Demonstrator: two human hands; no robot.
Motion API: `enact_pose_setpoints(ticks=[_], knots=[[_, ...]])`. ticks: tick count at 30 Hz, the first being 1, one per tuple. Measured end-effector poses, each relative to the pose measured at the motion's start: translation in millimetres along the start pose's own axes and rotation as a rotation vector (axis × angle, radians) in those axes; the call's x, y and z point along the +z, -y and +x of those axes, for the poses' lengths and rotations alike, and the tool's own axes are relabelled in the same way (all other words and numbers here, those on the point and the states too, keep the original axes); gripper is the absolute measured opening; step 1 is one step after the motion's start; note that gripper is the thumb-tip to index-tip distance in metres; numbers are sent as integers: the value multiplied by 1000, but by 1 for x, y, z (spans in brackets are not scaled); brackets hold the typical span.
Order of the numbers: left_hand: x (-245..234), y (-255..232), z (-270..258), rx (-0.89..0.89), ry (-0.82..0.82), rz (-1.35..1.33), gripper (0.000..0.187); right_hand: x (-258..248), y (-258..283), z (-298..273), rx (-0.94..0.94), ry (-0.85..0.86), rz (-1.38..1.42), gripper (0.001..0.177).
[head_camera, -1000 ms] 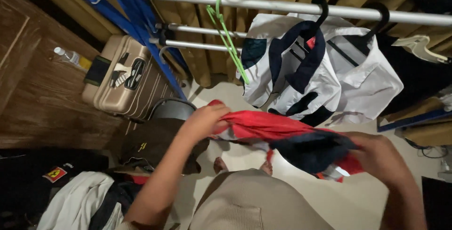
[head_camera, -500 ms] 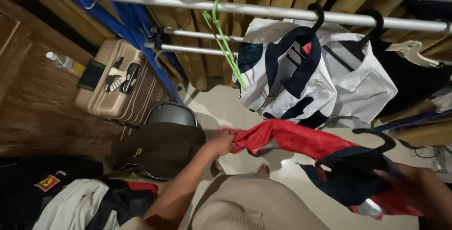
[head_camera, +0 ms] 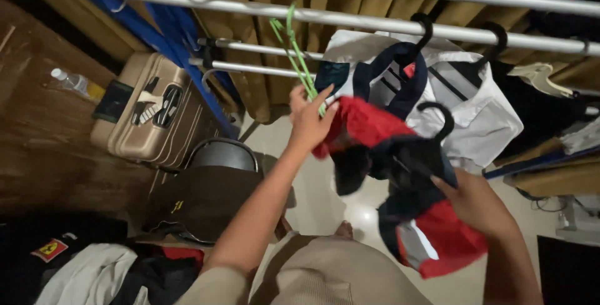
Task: The person is taking various items of laundry from a pile on the floor, putting them onto plastic hangers, and hanging them on a metal drying rack.
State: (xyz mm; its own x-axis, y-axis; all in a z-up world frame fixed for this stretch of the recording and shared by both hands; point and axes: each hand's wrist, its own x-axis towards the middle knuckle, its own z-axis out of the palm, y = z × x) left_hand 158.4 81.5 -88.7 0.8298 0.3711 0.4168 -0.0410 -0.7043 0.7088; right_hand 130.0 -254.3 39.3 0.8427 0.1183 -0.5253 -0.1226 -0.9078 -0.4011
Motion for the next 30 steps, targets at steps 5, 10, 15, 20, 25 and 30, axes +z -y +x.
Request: enact_pose_setpoints(ticks=[5,10,15,20,25,30], knots=[[62,75,33,-304,280,-293,68,-1,35,32,-270,-117,26,28],[40,77,16,-298,142,-305,53,6,84,85,-421,-145,117,30],[-7,62,8,-579,182,-320,56,13,125,142,-483,-202,116,27],[-9,76,7,-590,85,-553,52,26,143,194,-430,-199,127,28],[31,108,-3,-419,87,-507,51,48,131,253,-470,-213,86,29],[47,104,-13,-279,104,-493,59,65,133,245,-516,-344,72,28]])
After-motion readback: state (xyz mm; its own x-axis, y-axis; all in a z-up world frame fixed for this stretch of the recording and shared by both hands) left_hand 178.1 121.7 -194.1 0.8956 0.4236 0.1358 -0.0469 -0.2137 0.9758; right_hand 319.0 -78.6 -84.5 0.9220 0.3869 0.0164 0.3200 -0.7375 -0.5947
